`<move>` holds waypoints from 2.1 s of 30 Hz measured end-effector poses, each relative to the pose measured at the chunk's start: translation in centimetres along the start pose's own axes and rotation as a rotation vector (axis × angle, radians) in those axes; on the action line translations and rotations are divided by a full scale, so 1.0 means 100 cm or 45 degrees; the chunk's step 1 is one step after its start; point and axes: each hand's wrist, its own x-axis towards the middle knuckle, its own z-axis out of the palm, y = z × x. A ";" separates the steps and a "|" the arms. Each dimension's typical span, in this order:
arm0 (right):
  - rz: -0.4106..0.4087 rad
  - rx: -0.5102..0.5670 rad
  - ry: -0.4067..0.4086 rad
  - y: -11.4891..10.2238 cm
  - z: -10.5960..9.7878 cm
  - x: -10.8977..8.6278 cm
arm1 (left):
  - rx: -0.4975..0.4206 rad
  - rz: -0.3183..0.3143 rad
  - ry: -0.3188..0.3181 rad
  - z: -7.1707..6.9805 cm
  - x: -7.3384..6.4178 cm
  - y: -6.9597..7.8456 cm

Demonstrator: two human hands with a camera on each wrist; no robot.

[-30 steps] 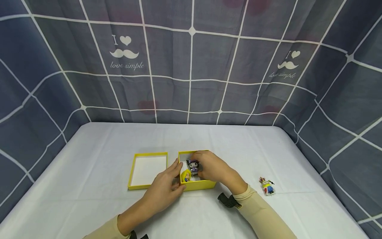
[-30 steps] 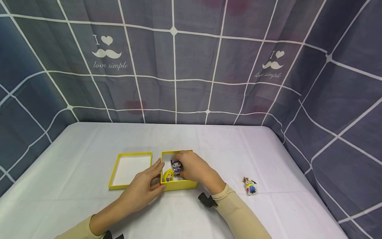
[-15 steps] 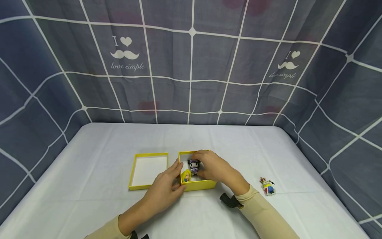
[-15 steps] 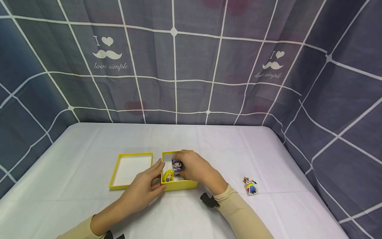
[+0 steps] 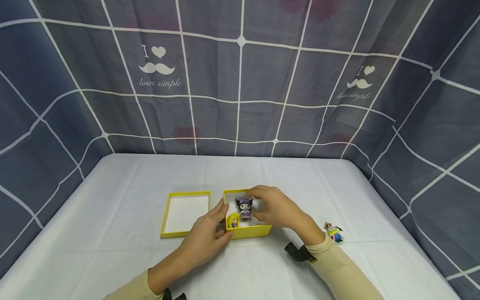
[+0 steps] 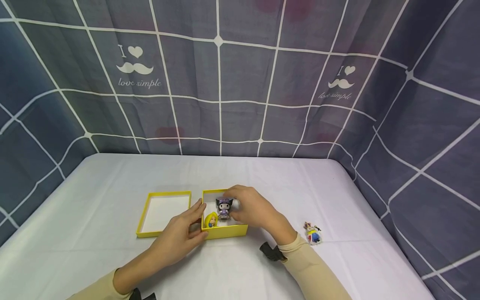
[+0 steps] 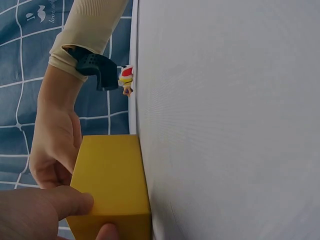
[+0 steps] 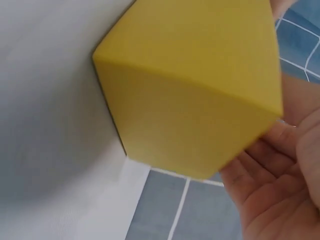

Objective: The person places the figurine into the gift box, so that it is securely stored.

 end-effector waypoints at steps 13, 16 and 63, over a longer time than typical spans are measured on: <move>0.105 0.159 0.106 0.011 -0.019 -0.038 | -0.010 -0.012 0.002 0.001 0.000 0.001; 0.134 0.232 0.136 0.014 -0.021 -0.048 | -0.028 -0.007 -0.001 0.002 -0.001 0.001; 0.347 0.197 0.217 0.068 -0.052 -0.178 | -0.081 -0.030 -0.014 0.001 0.000 -0.001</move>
